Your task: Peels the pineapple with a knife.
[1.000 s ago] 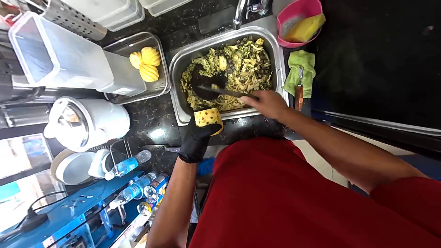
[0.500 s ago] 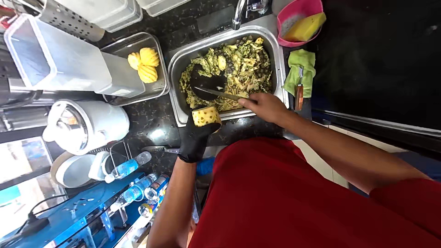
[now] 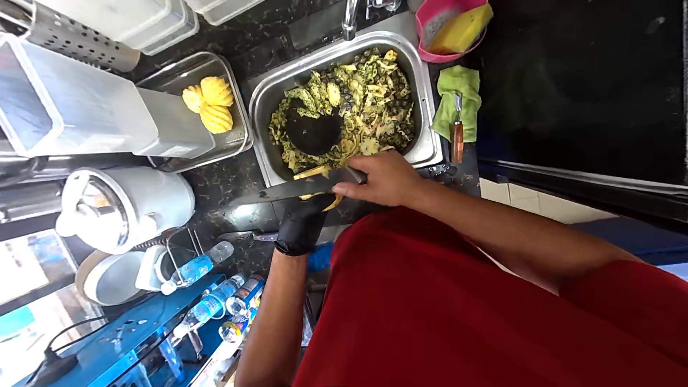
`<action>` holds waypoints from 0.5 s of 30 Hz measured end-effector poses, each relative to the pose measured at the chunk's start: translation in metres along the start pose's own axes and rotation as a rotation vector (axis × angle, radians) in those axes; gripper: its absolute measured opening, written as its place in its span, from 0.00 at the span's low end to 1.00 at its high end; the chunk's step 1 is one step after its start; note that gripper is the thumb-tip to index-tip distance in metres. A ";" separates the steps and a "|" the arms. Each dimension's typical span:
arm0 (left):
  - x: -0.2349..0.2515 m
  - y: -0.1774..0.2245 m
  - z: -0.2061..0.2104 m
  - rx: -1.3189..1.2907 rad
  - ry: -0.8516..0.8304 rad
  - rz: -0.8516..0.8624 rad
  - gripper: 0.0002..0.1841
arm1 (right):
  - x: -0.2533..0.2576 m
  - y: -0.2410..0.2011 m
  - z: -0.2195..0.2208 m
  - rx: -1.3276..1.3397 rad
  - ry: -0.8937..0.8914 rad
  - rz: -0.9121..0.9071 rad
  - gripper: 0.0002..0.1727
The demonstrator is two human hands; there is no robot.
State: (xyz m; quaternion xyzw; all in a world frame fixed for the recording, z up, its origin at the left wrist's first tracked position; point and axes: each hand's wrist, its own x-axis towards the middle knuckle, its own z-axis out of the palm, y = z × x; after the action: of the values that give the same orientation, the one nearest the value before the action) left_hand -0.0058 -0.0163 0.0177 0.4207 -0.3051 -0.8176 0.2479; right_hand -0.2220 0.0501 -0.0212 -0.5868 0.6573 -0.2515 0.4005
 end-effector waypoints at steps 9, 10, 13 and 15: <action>-0.002 0.017 -0.002 -0.001 0.031 -0.022 0.28 | -0.006 0.028 -0.015 0.198 -0.049 0.292 0.40; 0.000 0.015 0.003 0.011 0.039 -0.018 0.27 | -0.008 0.012 -0.016 0.192 -0.041 0.232 0.39; 0.000 0.007 0.017 0.058 0.096 0.031 0.20 | -0.010 -0.021 -0.010 0.053 -0.006 0.064 0.40; 0.000 0.003 0.018 0.081 0.066 0.058 0.19 | -0.006 -0.018 -0.005 -0.029 0.009 0.002 0.41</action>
State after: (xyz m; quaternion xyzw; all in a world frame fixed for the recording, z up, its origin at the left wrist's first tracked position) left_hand -0.0205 -0.0129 0.0284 0.4481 -0.3418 -0.7826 0.2644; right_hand -0.2161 0.0516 -0.0026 -0.5906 0.6633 -0.2445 0.3892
